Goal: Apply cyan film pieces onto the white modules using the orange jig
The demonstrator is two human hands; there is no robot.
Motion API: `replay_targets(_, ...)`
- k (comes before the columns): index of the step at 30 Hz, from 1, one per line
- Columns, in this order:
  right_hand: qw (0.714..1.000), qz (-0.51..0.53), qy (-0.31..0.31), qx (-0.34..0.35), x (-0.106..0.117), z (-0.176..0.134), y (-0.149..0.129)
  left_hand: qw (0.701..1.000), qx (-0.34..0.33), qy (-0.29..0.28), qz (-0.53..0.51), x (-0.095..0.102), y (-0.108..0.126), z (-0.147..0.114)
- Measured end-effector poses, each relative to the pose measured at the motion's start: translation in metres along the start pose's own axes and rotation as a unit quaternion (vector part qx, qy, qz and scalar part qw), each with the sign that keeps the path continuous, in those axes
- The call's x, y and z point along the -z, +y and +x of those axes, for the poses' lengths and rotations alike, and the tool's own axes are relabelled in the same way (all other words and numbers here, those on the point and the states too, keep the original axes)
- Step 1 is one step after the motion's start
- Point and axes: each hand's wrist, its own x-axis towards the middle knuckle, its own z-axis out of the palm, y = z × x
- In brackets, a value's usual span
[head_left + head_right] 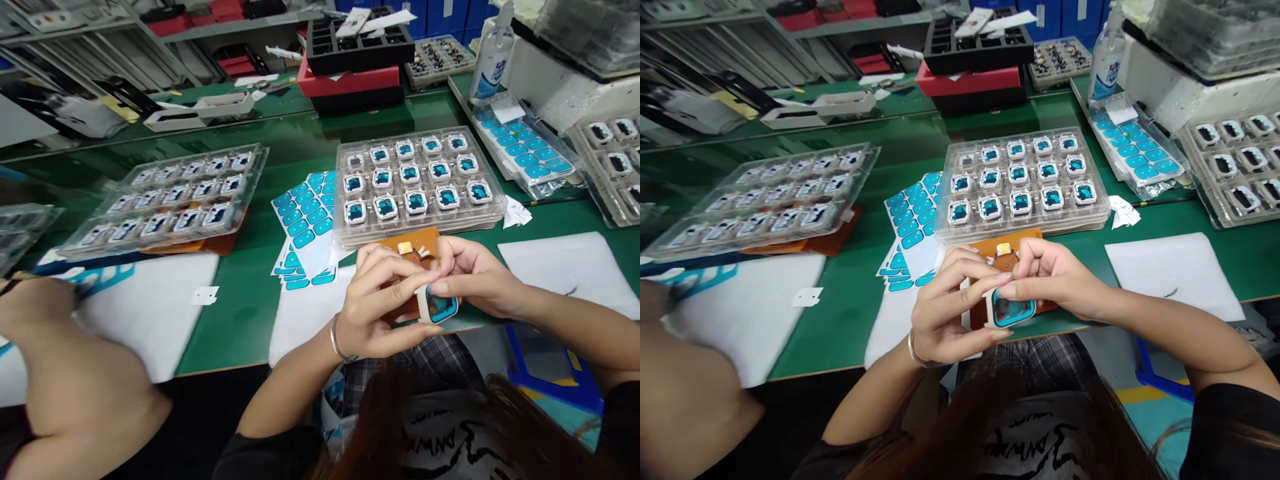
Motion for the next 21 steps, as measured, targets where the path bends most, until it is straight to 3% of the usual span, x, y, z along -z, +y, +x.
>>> replay_targets(6, 0.999, -0.003, -0.028, -0.038, 0.0, 0.004, -0.001, 0.999, 0.008, -0.038, -0.017, 0.004, 0.001, 0.001)
replay_targets(10, 0.997, 0.001, -0.064, -0.041, 0.001, 0.005, -0.001, 0.993, 0.047, -0.058, -0.093, 0.006, -0.001, 0.001)
replay_targets(13, 0.993, 0.029, -0.108, -0.023, 0.004, 0.004, 0.0, 0.967, 0.13, -0.051, -0.214, 0.004, -0.005, -0.001)
replay_targets(16, 0.99, 0.044, -0.136, -0.005, 0.008, 0.003, 0.001, 0.928, 0.212, -0.008, -0.308, 0.004, -0.009, -0.003)
replay_targets(21, 0.989, 0.029, -0.148, -0.003, 0.011, 0.004, 0.0, 0.889, 0.269, 0.031, -0.369, 0.006, -0.009, -0.002)
